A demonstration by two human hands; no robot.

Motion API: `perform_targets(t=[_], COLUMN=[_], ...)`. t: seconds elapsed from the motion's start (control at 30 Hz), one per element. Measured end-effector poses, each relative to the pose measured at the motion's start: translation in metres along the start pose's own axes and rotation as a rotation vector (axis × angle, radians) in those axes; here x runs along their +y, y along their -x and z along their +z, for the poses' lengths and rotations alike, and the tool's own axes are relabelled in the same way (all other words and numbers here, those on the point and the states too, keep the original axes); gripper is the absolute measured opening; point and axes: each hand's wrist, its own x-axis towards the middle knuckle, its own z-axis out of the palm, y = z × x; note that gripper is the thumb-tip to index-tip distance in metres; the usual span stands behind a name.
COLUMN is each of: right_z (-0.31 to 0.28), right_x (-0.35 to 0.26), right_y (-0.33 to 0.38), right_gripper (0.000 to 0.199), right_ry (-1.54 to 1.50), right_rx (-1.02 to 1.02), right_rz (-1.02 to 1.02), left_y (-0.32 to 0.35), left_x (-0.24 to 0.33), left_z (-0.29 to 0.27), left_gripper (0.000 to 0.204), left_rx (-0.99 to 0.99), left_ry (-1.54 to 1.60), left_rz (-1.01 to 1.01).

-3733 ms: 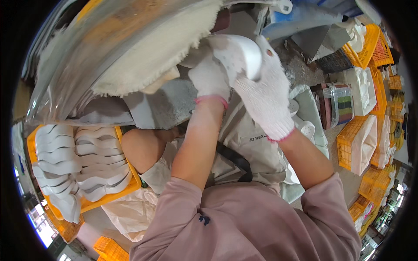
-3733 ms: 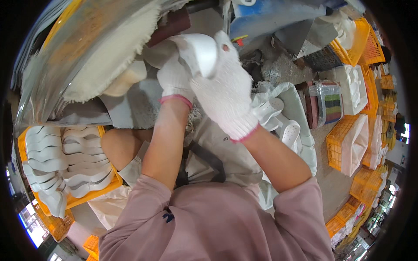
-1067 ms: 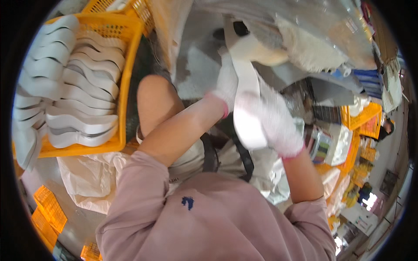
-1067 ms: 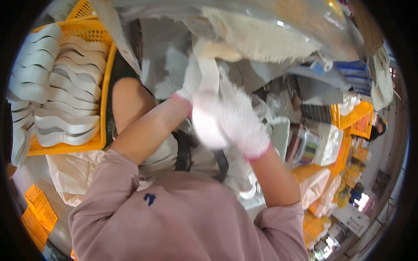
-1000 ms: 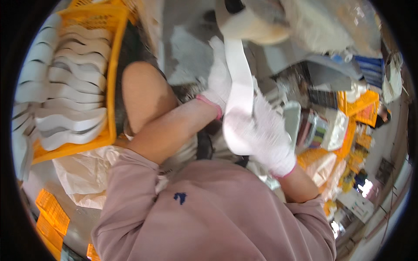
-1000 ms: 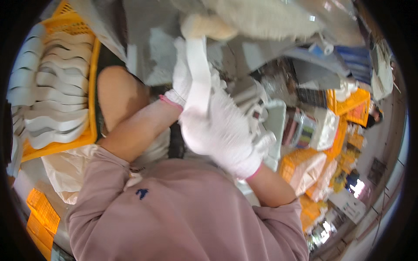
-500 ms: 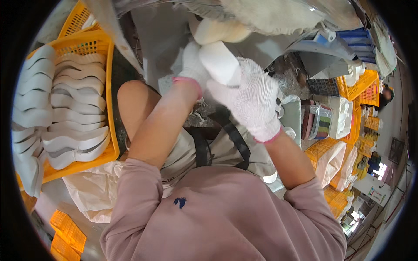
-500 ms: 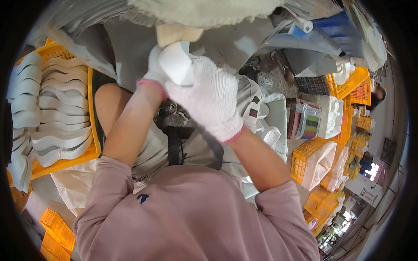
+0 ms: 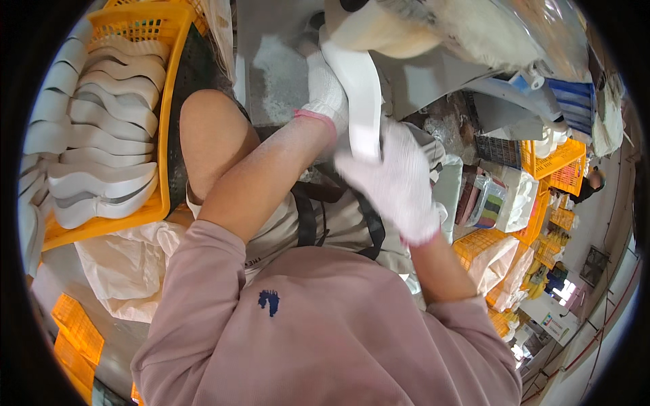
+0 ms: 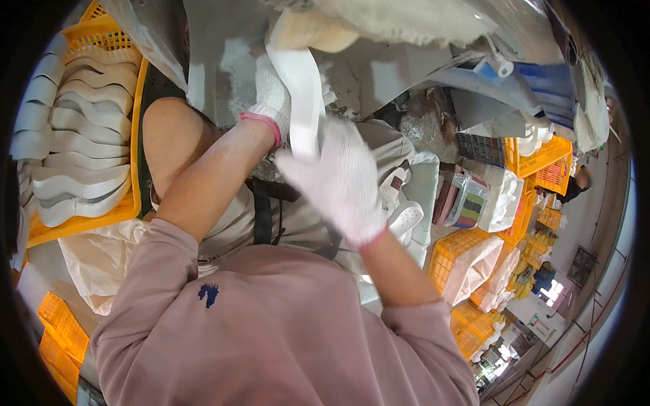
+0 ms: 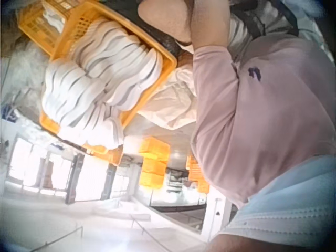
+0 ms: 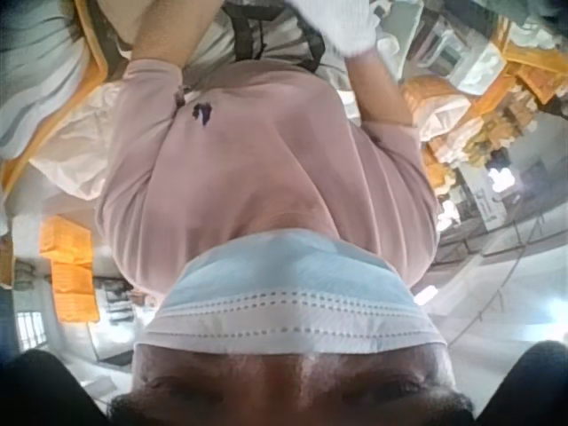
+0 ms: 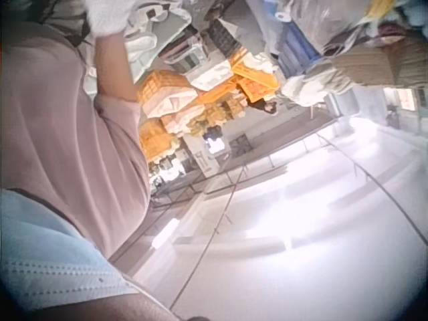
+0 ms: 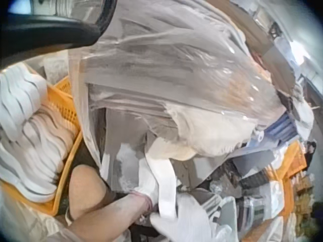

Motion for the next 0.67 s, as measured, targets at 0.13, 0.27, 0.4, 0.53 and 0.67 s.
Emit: perform_targets(t=[0.13,0.27,0.4,0.53,0.67], right_z=[-0.002,-0.029,-0.027,-0.032,-0.023], right_x=[-0.013,-0.02,-0.016,0.041,0.065], right_y=[-0.024,-0.056,0.053,0.099,0.091], right_gripper=[0.029,0.028,0.044,0.05,0.08], right_ry=[0.274,0.329,0.335,-0.903,-1.487], right_rx=[0.108,-0.098,-0.207,-0.075,-0.098], right_rz=[0.008,-0.06,0.102,0.745,0.654], left_y=[-0.009,0.0,0.053,0.074,0.05], left_x=[0.025,0.048,0.003,-0.012,0.027], left_z=[0.025,0.038,0.024,0.024,0.014], left_gripper=[0.051,0.072,0.088,0.063,0.059], left_rx=[-0.007,-0.122,-0.076,-0.201,-0.179], left_ry=[0.13,0.157,0.085,0.2,-0.178], left_rz=[-0.039,-0.107,-0.202,-0.072,0.241])
